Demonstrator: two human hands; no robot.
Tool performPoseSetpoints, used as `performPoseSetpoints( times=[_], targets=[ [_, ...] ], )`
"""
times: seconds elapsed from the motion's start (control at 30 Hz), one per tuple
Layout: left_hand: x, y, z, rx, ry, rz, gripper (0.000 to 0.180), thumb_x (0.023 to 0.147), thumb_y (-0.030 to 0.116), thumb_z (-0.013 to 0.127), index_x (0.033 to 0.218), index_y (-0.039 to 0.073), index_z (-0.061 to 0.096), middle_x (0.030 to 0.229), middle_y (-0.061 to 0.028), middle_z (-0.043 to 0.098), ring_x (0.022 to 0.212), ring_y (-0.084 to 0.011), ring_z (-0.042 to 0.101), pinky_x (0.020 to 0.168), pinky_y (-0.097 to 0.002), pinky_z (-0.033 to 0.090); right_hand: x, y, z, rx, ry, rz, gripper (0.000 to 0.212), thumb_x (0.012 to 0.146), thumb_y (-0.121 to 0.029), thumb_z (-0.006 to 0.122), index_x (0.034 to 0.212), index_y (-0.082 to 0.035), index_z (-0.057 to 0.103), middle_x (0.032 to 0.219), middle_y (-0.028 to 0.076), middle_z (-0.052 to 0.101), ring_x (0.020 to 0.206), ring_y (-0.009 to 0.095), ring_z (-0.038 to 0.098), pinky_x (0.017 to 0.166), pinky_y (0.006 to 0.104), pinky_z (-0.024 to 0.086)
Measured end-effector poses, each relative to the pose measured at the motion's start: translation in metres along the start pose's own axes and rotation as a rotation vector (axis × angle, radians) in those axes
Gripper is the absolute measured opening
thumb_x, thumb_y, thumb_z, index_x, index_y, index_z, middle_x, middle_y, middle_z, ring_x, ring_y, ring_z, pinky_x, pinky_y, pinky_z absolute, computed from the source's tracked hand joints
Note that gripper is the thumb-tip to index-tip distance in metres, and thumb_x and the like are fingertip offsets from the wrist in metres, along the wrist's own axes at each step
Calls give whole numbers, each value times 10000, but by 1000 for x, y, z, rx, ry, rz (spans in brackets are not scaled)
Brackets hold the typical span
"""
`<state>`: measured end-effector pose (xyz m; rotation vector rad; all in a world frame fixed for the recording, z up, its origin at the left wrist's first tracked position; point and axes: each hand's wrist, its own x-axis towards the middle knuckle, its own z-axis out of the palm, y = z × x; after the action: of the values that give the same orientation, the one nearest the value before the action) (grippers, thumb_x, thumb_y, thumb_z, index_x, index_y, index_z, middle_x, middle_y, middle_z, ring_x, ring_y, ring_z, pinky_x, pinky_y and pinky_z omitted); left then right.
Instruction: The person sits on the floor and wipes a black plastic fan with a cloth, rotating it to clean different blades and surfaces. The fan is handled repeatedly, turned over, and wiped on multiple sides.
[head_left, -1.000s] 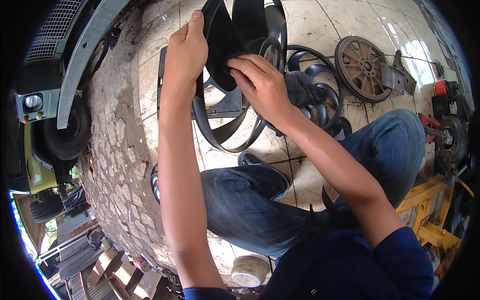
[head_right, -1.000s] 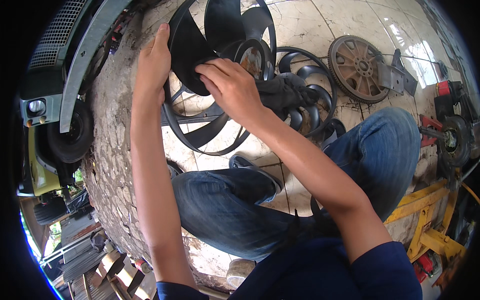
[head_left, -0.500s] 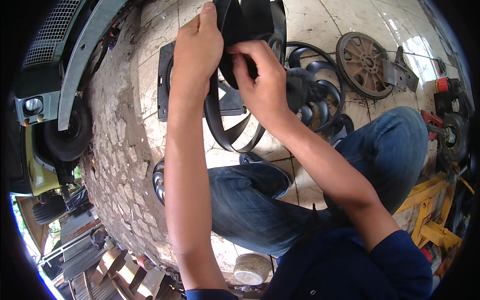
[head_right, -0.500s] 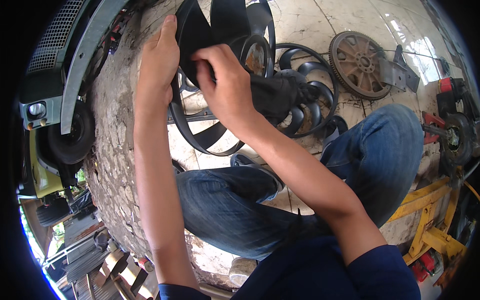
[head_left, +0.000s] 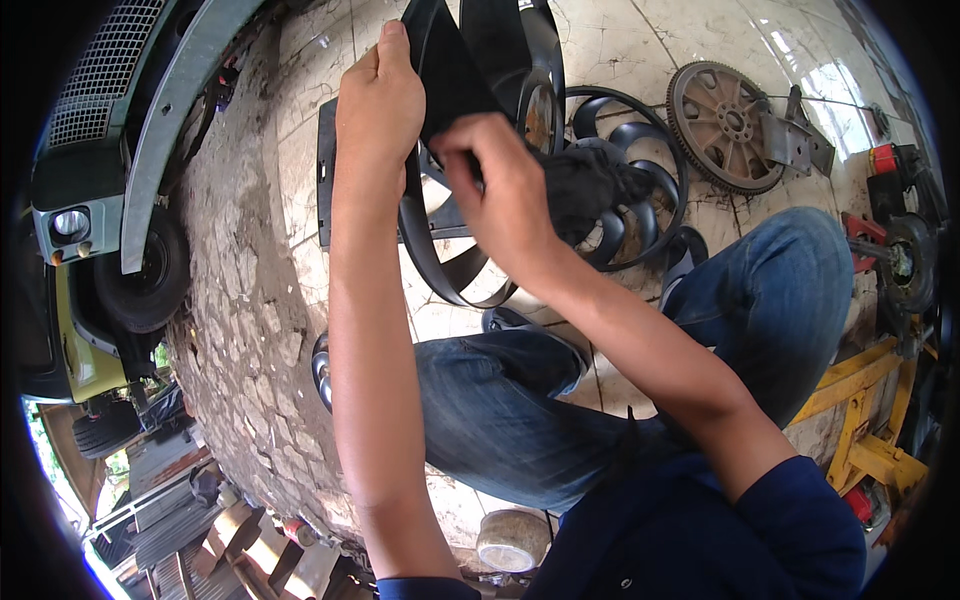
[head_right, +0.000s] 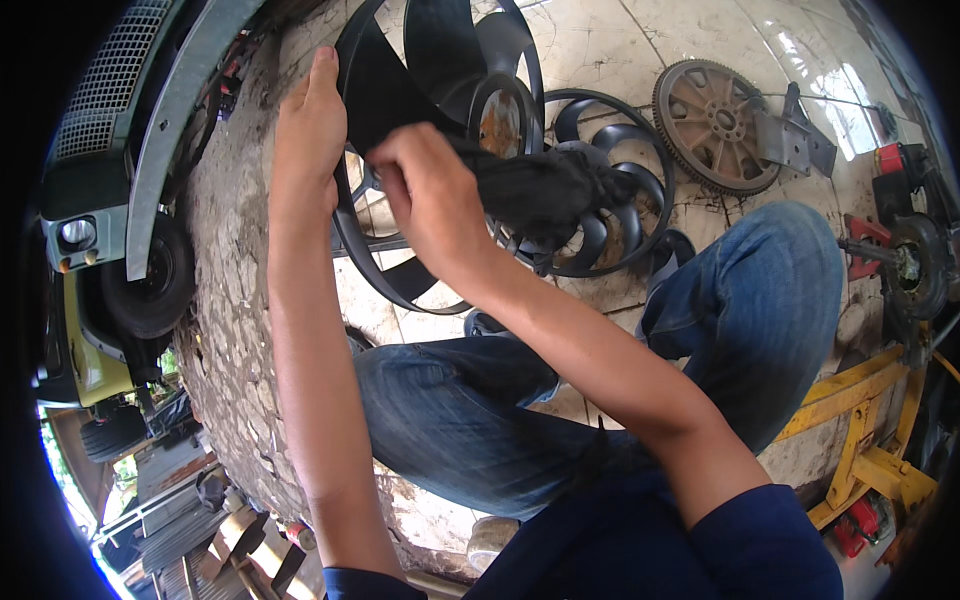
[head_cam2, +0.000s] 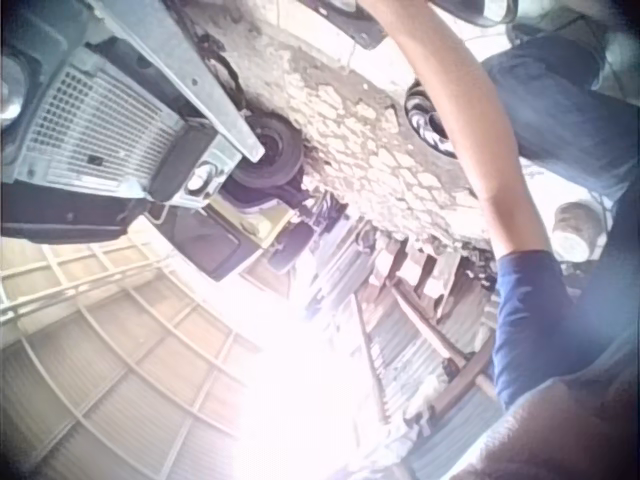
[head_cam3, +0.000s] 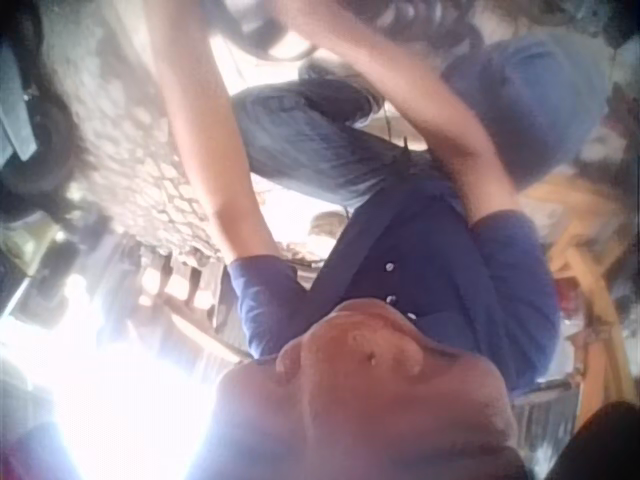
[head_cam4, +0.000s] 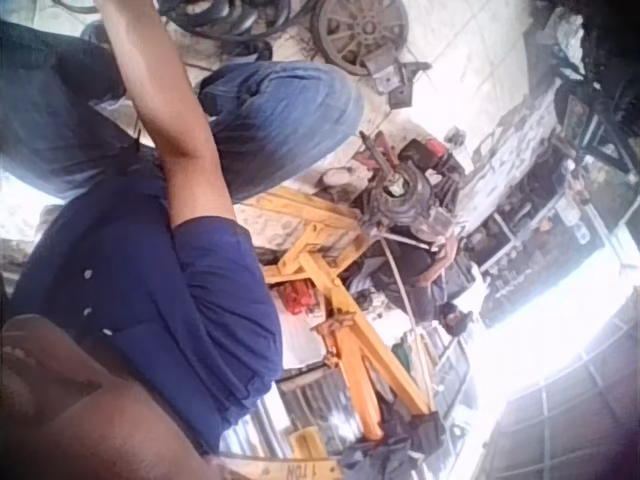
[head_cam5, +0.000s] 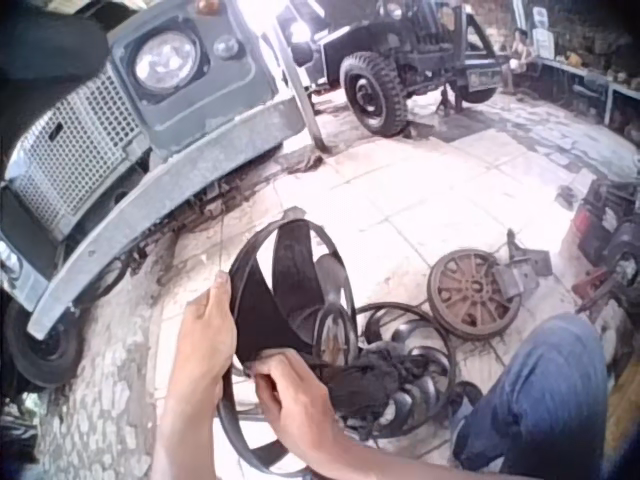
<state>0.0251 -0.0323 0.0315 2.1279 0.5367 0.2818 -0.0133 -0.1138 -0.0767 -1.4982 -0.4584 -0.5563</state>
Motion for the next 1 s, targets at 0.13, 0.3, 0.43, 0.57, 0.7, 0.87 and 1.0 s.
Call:
performPoseSetpoints(
  times=[0.13,0.3,0.43,0.57,0.7,0.87,1.0],
  targets=[
    [2,4,-2,56,12,-30,588,1010,483,414,1071,-43,668,894,-176,671,897,-289,626,875,-393,466,-34,18,-6,-135,-95,54,194,852,116,628,1008,7,589,976,158,617,860,325,662,734,367,528],
    [1,0,0,-4,18,-28,603,1018,488,406,1068,-52,669,859,-162,664,880,-266,628,858,-381,469,-41,22,1,-61,120,306,363,941,53,545,1298,1,507,1168,202,616,1065,333,642,884,354,518],
    [1,0,1,-16,-17,-66,606,1020,492,408,1074,-51,672,848,-156,663,875,-251,629,852,-373,471,-31,19,-2,17,186,397,505,974,7,500,1463,12,371,1350,278,543,1229,407,566,978,385,477],
    [-1,0,2,-38,32,-34,595,1024,479,413,1065,-55,672,847,-161,663,866,-246,623,846,-373,469,-29,19,-9,-5,79,409,526,963,12,500,1466,36,348,1357,316,522,1241,442,540,979,412,473],
    [1,-3,0,-24,69,-40,593,1026,472,414,1034,-65,666,844,-166,662,851,-246,613,834,-376,465,-50,1,-6,-9,-153,521,589,982,51,469,1527,-11,255,1417,298,484,1354,353,470,1077,373,421],
    [-8,-2,2,6,71,-20,594,1027,469,412,974,-66,664,784,-170,652,792,-268,616,802,-393,471,-47,-5,-14,-79,-216,597,597,990,6,481,1535,-49,243,1311,319,561,1276,355,549,1010,381,464],
    [-4,-1,10,66,43,97,599,1031,469,397,889,-52,655,685,-171,614,694,-276,600,730,-415,476,-27,18,-21,134,46,753,537,999,-39,523,1496,-63,320,1104,132,658,926,102,601,825,262,487]
  ],
)
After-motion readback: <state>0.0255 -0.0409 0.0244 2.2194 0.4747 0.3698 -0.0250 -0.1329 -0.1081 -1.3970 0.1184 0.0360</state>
